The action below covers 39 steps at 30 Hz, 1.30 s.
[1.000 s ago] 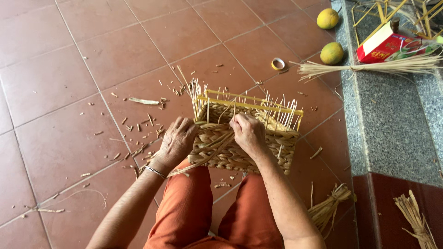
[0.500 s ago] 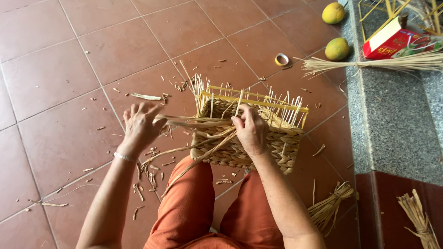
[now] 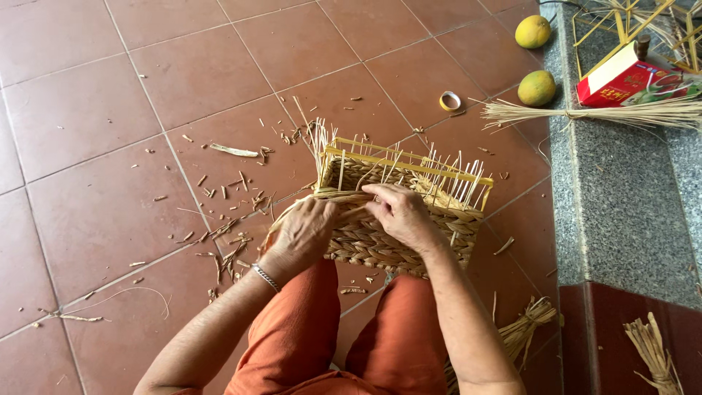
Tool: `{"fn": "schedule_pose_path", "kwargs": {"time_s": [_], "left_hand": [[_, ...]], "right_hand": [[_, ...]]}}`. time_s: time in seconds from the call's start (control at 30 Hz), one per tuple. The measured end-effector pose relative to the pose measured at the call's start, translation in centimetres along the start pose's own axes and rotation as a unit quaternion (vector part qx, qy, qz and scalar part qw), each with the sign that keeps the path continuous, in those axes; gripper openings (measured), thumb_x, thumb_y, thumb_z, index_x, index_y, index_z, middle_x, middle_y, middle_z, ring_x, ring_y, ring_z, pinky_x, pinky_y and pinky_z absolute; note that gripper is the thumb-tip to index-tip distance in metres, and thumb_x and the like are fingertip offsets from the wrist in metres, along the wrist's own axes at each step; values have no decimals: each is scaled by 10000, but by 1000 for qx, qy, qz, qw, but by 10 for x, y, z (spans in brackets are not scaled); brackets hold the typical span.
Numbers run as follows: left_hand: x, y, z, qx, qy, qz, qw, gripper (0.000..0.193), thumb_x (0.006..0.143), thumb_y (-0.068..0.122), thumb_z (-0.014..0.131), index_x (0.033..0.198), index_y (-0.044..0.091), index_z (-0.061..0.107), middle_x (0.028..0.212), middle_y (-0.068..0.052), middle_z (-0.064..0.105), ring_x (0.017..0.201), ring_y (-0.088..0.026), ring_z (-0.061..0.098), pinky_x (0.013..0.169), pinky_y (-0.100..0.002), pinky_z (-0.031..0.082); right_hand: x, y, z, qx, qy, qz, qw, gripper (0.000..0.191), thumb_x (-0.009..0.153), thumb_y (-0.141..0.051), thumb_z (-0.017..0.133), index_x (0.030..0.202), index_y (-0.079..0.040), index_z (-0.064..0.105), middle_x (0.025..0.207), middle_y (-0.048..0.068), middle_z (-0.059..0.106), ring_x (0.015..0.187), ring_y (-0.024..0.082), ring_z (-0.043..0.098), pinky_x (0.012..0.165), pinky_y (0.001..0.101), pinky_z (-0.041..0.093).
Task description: The person sits on the floor weaving a water hyacinth basket, threading and packing long plant fibers through the woven walls and around the rim frame. They reach to the side to gather and reposition bundles of fiber material and continue weaving new strands into the basket.
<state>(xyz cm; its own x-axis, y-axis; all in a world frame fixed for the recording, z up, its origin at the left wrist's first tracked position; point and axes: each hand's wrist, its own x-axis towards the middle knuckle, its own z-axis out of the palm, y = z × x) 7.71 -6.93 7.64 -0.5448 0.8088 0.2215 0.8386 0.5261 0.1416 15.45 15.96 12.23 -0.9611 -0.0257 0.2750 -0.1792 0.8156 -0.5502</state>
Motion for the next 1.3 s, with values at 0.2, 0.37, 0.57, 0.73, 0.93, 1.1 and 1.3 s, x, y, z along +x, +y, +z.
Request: {"fn": "schedule_pose_path", "kwargs": {"time_s": [0.2,0.37,0.57,0.73,0.93,1.1,1.3], "left_hand": [[14,-22,-25,9,95,-64,993,190,982,289,663,1041,120,600,848,-66,656,770,-230,612,786,-444,421],[9,-37,-80,162,79,-170,969,97,1071,228,667,982,193,655,899,-1,669,856,-185,614,979,-531,385],[-19,4,-112,124,285,-70,948,411,823,224,717,1214,106,681,1214,-138,617,1162,-305,575,1018,-658,363],[-3,37,-43,-71,169,114,976,451,846,9,642,1295,50,617,1273,-148,603,1127,-303,570,998,-464,485],[82,12,5,-238,211,18,948,245,879,29,667,1115,59,725,957,-136,682,908,-331,645,785,-473,519],[86,8,4,-417,77,-161,891,207,964,198,643,1109,69,717,913,-142,737,729,-264,705,596,-389,553],[29,17,9,-737,83,-155,653,248,1030,230,567,1073,26,701,948,-94,790,904,-189,791,811,-324,650]], "right_hand": [[8,-8,5,-32,67,-121,990,199,873,-73,784,1069,-99,757,926,61,775,838,174,729,755,336,613],[11,8,19,-33,82,-49,995,106,920,-57,746,1016,-45,704,873,86,740,801,201,718,706,349,601],[9,9,13,18,72,3,997,114,983,-124,675,1062,-43,665,841,101,707,758,223,697,665,393,557],[8,12,11,9,26,66,997,107,1024,-166,630,1080,-85,672,820,90,679,740,241,683,657,394,554],[4,16,10,6,88,-35,996,142,980,-117,643,1115,-78,663,921,90,689,845,255,687,726,397,561],[3,9,8,29,68,58,996,120,994,-130,644,1098,-96,694,852,84,692,778,237,695,691,395,565],[15,6,22,37,112,-3,993,142,949,-119,697,1087,-121,733,955,57,743,761,168,711,615,304,615]]}}
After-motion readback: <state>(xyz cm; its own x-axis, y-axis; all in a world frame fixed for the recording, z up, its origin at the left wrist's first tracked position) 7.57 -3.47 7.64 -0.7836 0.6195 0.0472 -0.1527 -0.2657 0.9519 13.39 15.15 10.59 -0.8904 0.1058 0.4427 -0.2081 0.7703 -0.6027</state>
